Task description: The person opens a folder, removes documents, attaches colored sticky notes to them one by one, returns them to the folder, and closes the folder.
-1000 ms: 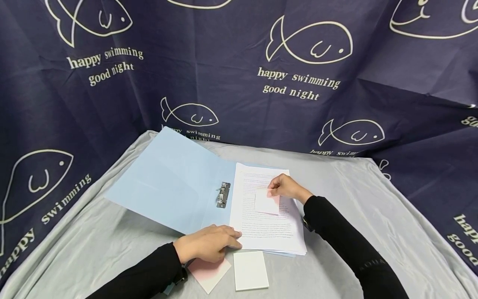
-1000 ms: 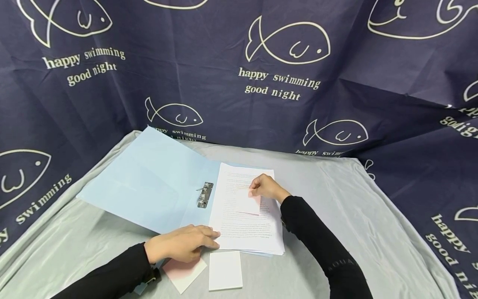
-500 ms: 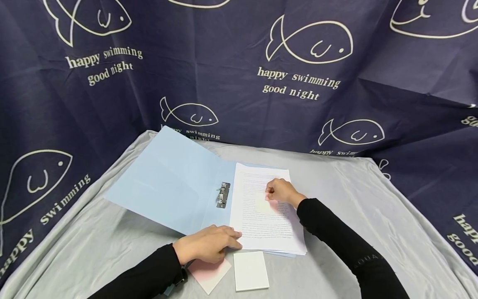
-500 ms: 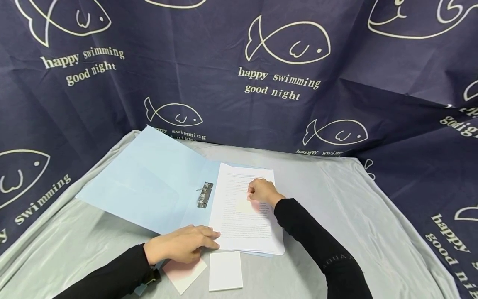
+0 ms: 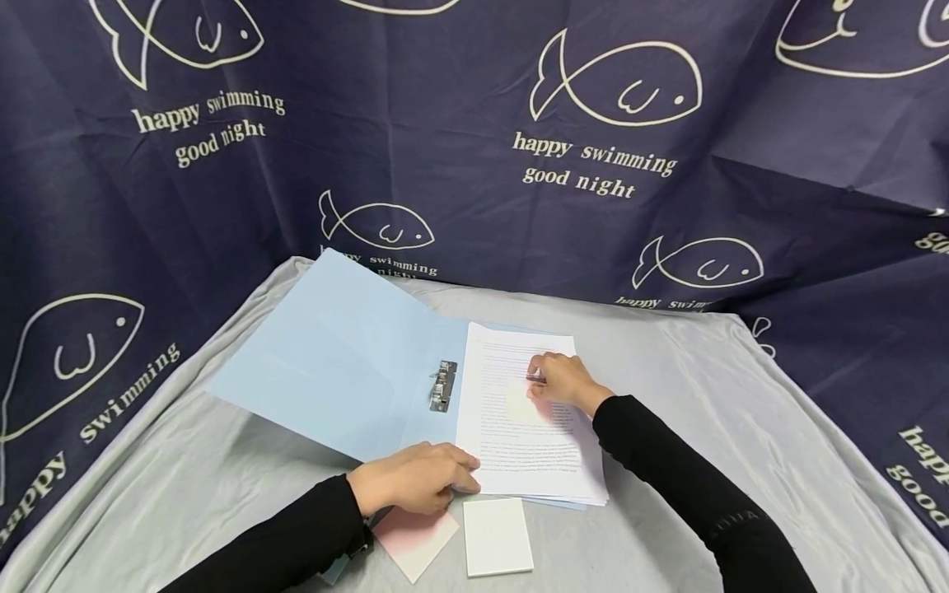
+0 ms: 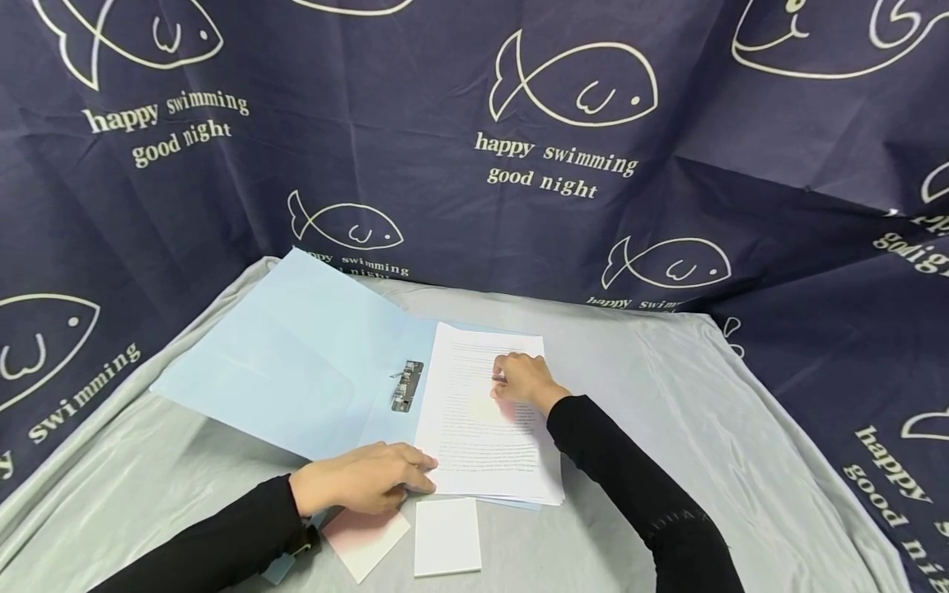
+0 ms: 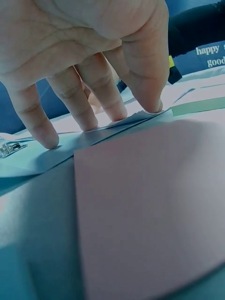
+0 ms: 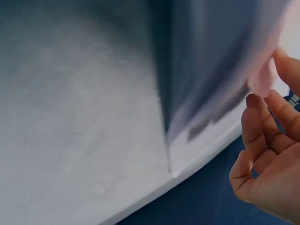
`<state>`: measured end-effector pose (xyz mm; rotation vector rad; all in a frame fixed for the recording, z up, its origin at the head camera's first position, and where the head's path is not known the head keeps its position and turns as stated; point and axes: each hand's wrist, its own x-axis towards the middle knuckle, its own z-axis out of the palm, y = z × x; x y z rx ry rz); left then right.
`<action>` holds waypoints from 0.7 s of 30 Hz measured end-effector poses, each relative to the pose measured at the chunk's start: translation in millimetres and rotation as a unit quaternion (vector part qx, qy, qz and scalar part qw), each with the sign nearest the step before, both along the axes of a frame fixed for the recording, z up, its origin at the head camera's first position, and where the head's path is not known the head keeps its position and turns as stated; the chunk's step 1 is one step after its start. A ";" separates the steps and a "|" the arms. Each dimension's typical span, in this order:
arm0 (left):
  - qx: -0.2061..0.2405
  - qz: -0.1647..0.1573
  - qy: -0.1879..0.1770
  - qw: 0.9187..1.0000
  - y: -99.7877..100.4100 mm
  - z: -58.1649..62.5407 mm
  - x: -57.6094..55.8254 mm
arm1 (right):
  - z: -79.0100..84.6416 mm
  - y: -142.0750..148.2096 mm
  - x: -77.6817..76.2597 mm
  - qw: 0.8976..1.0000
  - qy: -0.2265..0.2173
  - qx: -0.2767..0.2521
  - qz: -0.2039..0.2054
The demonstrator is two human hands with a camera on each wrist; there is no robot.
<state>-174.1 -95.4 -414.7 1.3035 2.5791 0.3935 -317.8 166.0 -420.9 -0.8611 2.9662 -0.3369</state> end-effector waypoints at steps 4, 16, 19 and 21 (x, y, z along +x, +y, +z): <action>0.004 -0.005 0.000 1.000 0.0 -0.8 -2.1 | 1.0 -2.6 9.3 0.994 0.072 -0.031 0.073; -0.004 0.000 0.001 1.000 1.6 -0.5 -3.8 | -9.4 -8.3 33.8 0.982 -0.017 0.047 0.185; 0.005 -0.007 0.013 1.000 2.5 -1.0 -5.8 | -10.8 -8.8 34.1 0.980 -0.033 0.052 0.188; 0.015 -0.013 0.028 0.999 3.4 -2.5 -8.2 | -10.9 -9.2 34.2 0.980 -0.039 0.048 0.190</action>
